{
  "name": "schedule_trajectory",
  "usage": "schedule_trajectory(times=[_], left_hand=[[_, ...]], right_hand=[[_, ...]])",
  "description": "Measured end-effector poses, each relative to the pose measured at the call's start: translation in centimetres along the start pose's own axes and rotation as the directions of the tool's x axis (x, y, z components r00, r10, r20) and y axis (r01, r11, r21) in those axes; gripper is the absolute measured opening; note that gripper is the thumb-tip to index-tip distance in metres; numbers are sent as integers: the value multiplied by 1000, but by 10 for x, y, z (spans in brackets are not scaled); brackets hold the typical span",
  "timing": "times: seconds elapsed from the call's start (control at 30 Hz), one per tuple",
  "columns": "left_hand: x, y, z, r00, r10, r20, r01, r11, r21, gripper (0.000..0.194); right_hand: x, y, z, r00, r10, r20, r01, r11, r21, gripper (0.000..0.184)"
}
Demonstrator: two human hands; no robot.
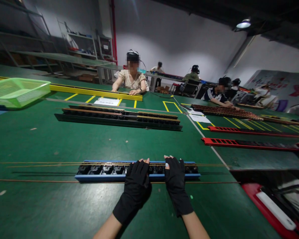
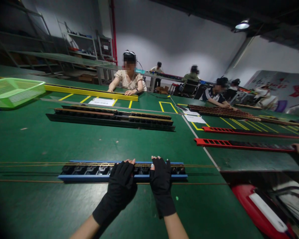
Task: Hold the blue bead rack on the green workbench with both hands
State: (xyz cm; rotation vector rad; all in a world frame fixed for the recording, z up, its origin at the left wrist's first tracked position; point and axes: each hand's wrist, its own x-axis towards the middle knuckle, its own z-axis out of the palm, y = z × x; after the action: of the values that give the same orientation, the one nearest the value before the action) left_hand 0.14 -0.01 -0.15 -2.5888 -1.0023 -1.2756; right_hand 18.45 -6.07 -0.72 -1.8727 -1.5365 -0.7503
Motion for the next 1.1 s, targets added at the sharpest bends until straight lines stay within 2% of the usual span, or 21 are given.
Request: schedule_trajectory(times=[0.17,0.33,0.57,0.73,0.87,1.0,1.1], left_hand=[[0,1,2,1000,-8,-1,8,1000,3,56],[-2,0,3,1000,-10,-11,10,1000,-12,58],[-2,0,2,1000,-8,6,8,1000,-11,56],[-3,-1,5,1000,-10,5,10,1000,-6,58],[-4,-2,5,1000,2,8,-2,1000,3,66],[-5,-4,5,999,34,9,-34,999,10,69],[-5,-5,7,999,42,22,-42,999,11,68]], right_hand=[[-1,-3,6,999,35,13,-35,999,-11,35],[1,-11,-1,999,47,2,-47,999,2,40],[-4,-20,5,994,-69,87,68,998,12,42],[-3,-20,7,998,-41,53,39,998,45,39],[0,-30,0,996,-11,89,8,999,38,49],[0,-44,0,983,-86,161,82,996,32,54],[-1,-49,3,985,-95,142,88,995,53,49]])
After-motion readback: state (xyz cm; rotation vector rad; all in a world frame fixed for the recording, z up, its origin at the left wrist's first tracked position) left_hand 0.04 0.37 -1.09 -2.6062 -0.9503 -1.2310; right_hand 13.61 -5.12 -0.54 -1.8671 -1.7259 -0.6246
